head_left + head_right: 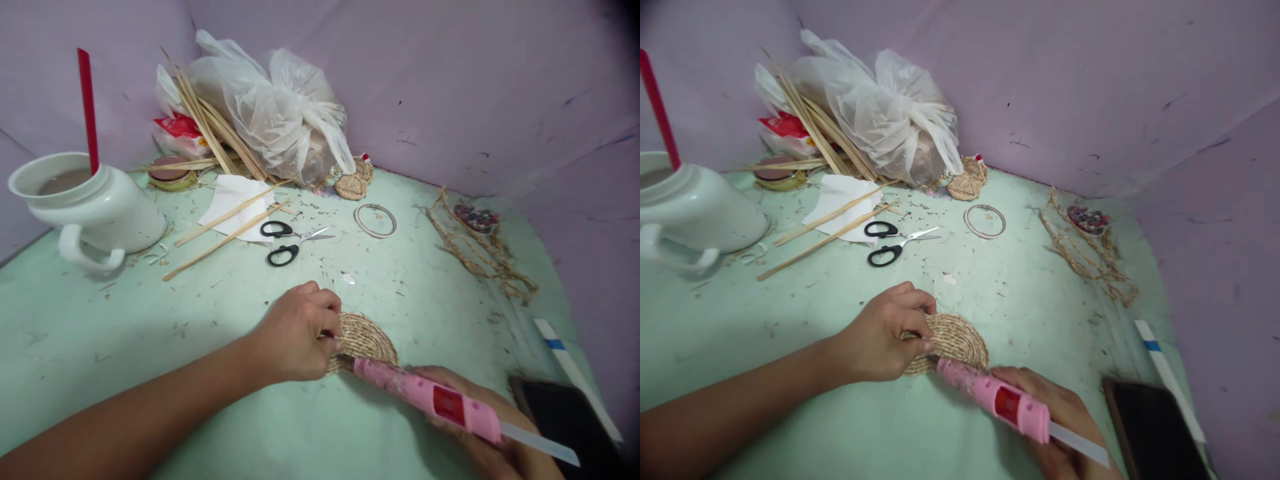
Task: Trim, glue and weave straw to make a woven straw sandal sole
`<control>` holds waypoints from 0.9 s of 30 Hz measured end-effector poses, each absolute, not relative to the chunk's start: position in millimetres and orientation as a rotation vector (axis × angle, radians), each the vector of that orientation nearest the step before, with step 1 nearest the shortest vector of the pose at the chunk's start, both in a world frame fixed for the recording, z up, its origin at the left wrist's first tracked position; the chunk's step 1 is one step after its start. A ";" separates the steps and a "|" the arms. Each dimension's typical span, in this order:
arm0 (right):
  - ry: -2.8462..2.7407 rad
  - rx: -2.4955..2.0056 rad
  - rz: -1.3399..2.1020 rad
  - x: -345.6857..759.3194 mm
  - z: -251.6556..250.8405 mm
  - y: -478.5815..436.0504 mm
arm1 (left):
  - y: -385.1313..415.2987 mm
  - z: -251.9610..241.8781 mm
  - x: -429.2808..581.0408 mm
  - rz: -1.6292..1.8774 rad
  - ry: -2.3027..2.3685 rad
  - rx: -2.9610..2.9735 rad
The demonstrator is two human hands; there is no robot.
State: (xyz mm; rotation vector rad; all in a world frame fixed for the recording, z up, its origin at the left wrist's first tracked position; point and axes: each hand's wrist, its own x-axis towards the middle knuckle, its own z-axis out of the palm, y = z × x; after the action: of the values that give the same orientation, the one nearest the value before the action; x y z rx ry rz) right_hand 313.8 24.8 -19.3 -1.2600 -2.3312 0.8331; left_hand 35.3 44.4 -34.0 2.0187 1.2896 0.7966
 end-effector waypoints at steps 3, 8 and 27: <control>-2.315 -1.253 0.751 307.4 -16.4 23.2 | 44.3 -34.5 34.5 0.785 1.286 2.005; -2.316 -1.259 0.689 308.9 -20.5 20.5 | 45.9 -35.3 33.6 0.784 1.277 1.992; -2.405 -1.141 0.798 303.9 -5.3 36.6 | 45.9 -35.6 34.6 0.791 1.284 1.994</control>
State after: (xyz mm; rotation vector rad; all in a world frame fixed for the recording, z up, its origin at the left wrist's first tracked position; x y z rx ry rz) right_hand 303.9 36.6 -5.3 -1.1415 -2.4051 0.7979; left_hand 34.6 45.9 -35.6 1.9945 1.2842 0.7913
